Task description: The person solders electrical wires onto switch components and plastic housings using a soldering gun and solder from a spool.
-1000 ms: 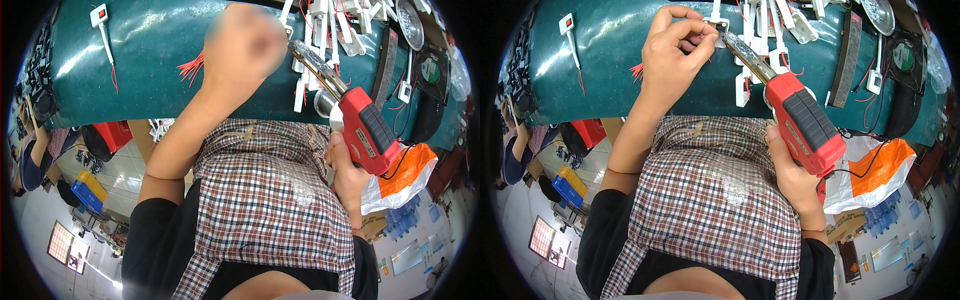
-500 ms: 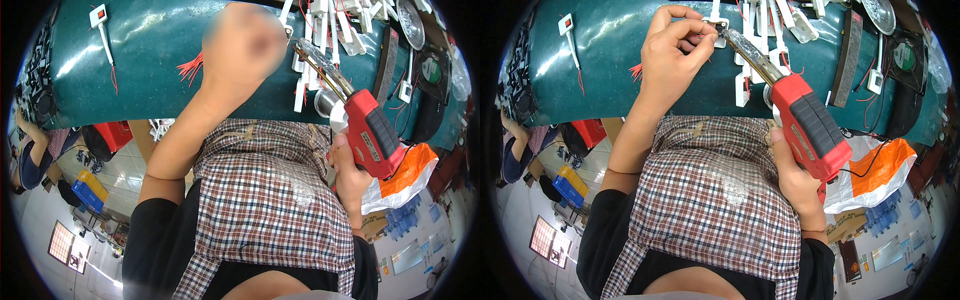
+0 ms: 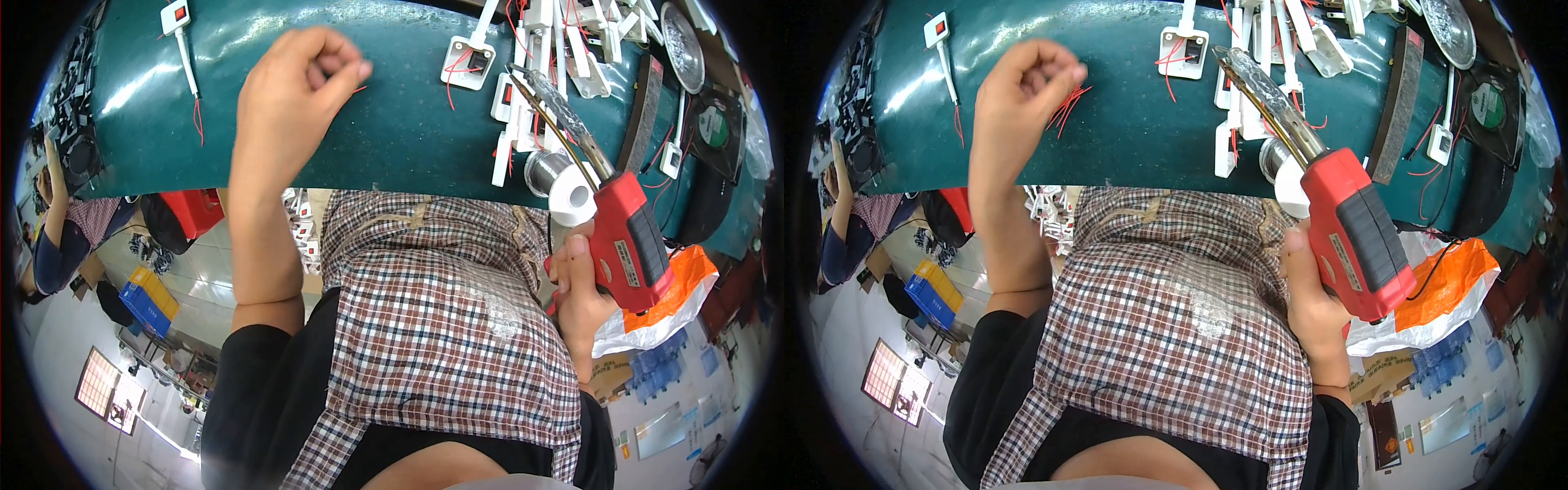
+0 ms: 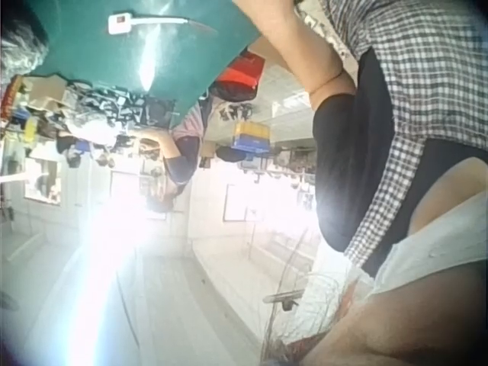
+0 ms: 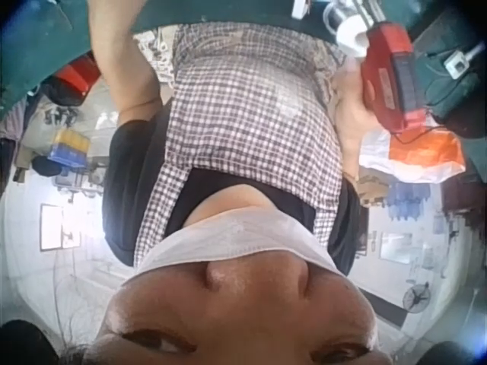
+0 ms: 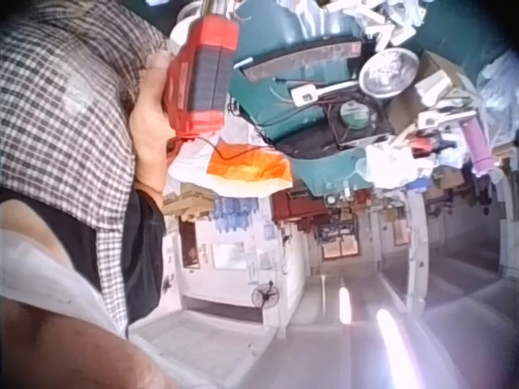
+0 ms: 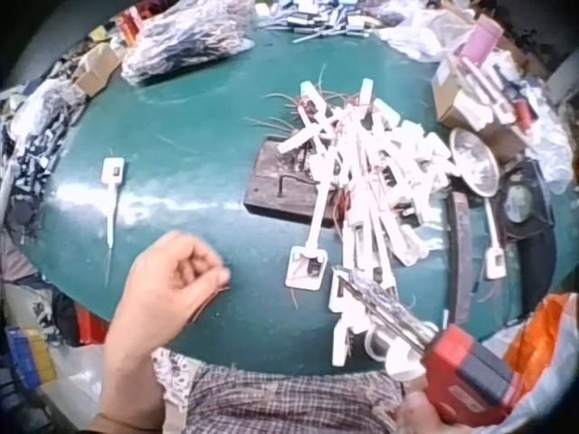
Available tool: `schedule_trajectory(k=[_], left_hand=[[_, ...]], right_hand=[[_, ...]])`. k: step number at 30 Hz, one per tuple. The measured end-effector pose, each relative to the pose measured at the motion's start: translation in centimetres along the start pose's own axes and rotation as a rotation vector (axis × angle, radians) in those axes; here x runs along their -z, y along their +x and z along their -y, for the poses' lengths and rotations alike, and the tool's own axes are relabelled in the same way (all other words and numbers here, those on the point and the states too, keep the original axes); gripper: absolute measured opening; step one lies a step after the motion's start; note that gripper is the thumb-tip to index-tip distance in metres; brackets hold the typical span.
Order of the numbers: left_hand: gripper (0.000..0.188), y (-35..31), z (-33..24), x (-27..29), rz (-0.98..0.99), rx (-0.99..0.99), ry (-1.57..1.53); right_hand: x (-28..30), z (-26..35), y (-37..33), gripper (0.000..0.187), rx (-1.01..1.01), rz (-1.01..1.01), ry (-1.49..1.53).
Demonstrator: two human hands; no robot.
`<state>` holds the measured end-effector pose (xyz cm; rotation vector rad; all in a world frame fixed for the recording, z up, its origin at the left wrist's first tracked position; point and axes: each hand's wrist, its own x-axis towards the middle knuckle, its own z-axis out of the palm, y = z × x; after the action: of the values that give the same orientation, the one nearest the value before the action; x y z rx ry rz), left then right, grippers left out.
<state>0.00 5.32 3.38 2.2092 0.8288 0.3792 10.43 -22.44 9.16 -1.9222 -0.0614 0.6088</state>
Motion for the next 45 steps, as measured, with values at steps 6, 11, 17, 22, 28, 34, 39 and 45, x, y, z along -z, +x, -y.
schedule_trajectory(k=[6, 11, 17, 22, 28, 34, 39, 45], left_hand=[[0.017, -2.0, 1.1, 0.3, 0.157, 0.084, 0.166], [0.014, -1.9, 0.4, 0.2, 0.032, 0.066, 0.221], [0.016, -1.2, -1.4, -0.4, -0.006, 0.232, 0.034], [0.017, -1.4, -1.5, -0.7, -0.016, 0.008, 0.209], [0.016, -1.9, 0.3, -0.5, 0.063, -0.002, 0.269], [0.015, -1.6, -0.8, -0.1, 0.024, 0.007, 0.302], [0.016, -1.9, -0.4, 0.8, 0.100, 0.037, 0.318], [0.015, -2.3, 0.1, 0.2, 0.148, 0.029, 0.310]], right_hand=[[0.0, 0.0, 0.1, 0.009, 0.031, 0.042, 0.016], [-0.1, 0.1, -0.1, 0.010, 0.040, 0.039, -0.005], [-0.3, 0.1, -0.1, 0.010, 0.046, 0.040, 0.020], [0.1, -0.3, -0.2, 0.009, 0.036, 0.083, 0.007], [0.0, -0.4, -0.4, 0.009, 0.016, 0.040, 0.017], [-0.1, -0.1, -0.3, 0.011, 0.032, 0.038, 0.026], [-0.2, -0.1, -0.2, 0.011, 0.052, 0.041, 0.019], [-0.3, 0.0, -0.2, 0.010, 0.021, 0.020, 0.029]])
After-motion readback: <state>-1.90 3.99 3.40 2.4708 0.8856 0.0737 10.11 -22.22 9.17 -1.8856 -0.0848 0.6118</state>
